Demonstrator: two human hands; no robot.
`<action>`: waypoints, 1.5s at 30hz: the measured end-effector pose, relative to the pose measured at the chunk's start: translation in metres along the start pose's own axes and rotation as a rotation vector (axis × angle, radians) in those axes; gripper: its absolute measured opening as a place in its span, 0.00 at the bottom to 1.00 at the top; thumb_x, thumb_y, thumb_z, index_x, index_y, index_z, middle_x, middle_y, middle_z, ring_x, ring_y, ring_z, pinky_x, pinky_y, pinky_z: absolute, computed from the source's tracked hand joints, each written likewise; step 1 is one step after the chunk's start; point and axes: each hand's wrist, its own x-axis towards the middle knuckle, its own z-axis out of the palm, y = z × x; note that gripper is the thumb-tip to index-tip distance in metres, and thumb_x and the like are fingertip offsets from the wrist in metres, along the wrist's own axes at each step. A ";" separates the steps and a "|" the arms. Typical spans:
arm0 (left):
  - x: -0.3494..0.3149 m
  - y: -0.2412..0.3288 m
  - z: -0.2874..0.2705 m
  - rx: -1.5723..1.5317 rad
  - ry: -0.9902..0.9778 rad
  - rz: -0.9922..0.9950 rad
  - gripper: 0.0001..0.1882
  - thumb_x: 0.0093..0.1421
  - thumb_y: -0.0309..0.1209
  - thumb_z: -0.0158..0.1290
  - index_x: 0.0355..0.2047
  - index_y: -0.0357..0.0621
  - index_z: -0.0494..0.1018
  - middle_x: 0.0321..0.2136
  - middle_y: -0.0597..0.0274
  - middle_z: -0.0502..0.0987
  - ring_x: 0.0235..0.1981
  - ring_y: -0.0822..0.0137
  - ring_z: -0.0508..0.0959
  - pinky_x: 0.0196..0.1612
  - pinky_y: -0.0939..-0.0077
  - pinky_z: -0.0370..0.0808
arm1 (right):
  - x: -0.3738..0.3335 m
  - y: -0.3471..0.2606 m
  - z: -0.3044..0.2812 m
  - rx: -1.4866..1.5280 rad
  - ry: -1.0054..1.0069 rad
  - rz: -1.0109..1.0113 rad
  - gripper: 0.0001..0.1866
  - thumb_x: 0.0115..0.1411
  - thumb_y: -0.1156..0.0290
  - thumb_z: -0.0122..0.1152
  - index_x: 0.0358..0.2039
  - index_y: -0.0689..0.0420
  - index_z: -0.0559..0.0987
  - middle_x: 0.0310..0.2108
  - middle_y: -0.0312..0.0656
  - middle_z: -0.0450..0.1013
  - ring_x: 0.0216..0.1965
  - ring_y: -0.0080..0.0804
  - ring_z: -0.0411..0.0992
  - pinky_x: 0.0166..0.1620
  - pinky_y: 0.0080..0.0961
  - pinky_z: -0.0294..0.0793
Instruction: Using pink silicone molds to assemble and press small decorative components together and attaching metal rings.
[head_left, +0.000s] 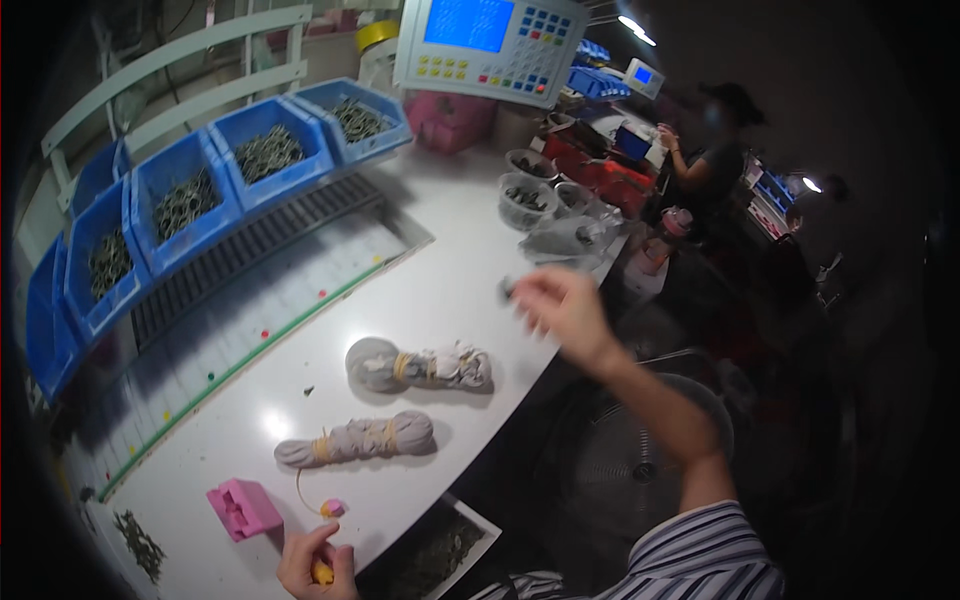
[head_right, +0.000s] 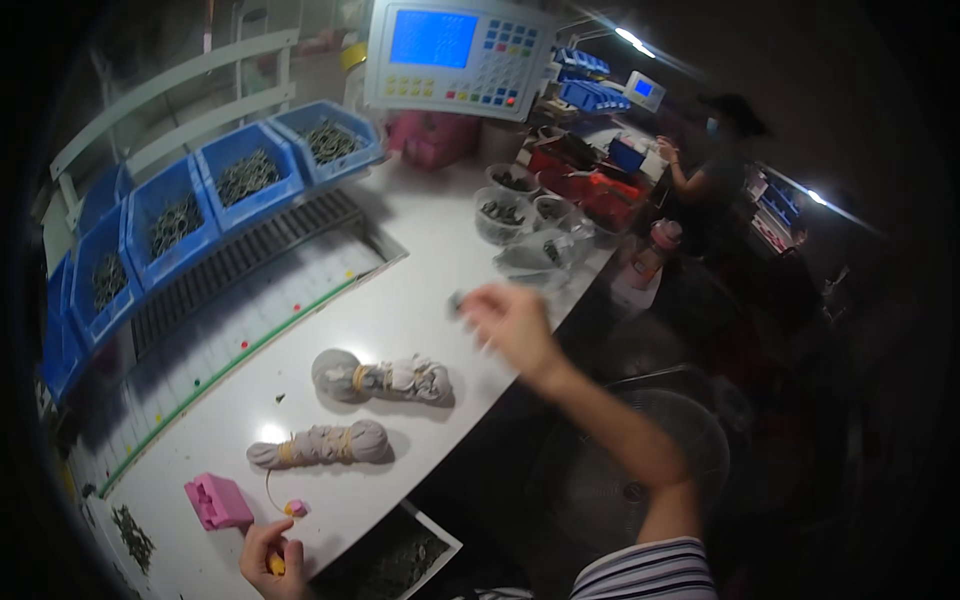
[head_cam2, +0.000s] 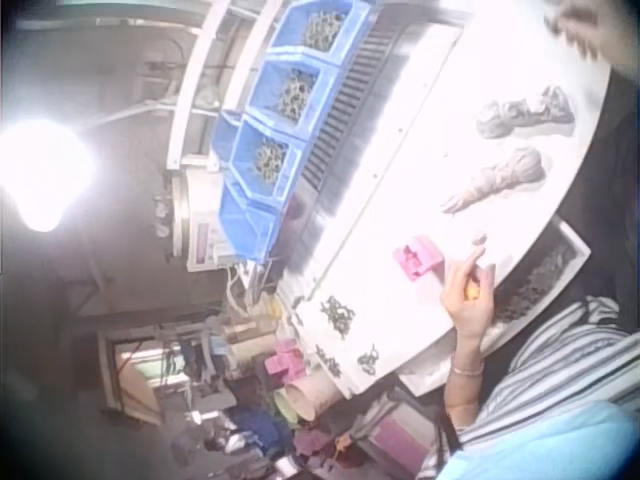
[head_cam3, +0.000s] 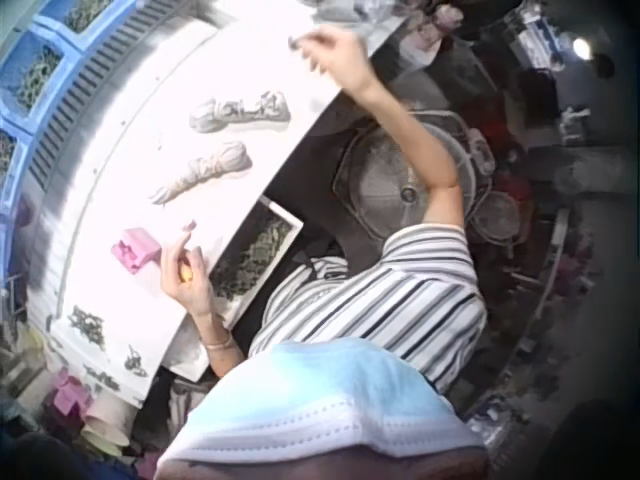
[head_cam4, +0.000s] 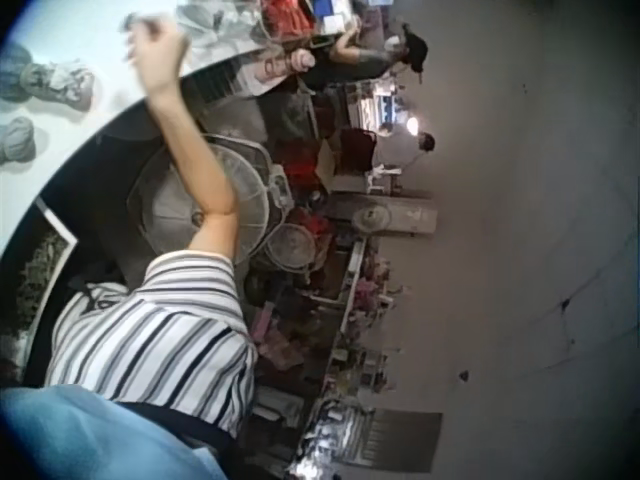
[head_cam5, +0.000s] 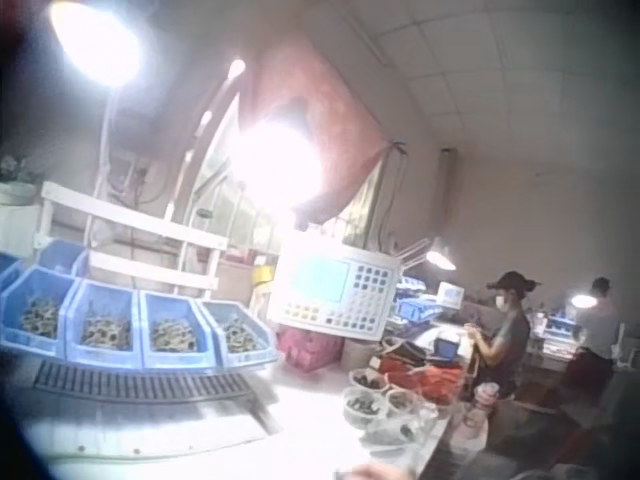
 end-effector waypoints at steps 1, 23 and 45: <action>-0.003 -0.004 0.002 -0.003 -0.004 -0.027 0.12 0.52 0.15 0.55 0.37 0.38 0.77 0.24 0.68 0.65 0.22 0.76 0.62 0.25 0.85 0.62 | 0.027 0.015 -0.030 -0.061 0.138 -0.038 0.06 0.59 0.74 0.54 0.31 0.63 0.78 0.20 0.37 0.73 0.17 0.19 0.69 0.19 0.17 0.68; -0.003 0.008 -0.046 -0.260 -0.040 -0.425 0.14 0.61 0.20 0.39 0.46 0.31 0.68 0.38 0.54 0.69 0.38 0.70 0.70 0.42 0.83 0.67 | -0.089 -0.046 0.154 -0.055 -0.708 -0.402 0.06 0.56 0.77 0.59 0.34 0.64 0.77 0.21 0.44 0.72 0.20 0.30 0.73 0.23 0.24 0.70; -0.018 -0.009 -0.033 -0.156 0.054 -0.069 0.15 0.50 0.11 0.52 0.38 0.34 0.74 0.40 0.51 0.77 0.40 0.63 0.77 0.44 0.75 0.74 | -0.108 -0.056 0.175 0.018 -1.008 -0.313 0.08 0.58 0.71 0.60 0.33 0.63 0.77 0.20 0.42 0.71 0.16 0.24 0.70 0.21 0.21 0.67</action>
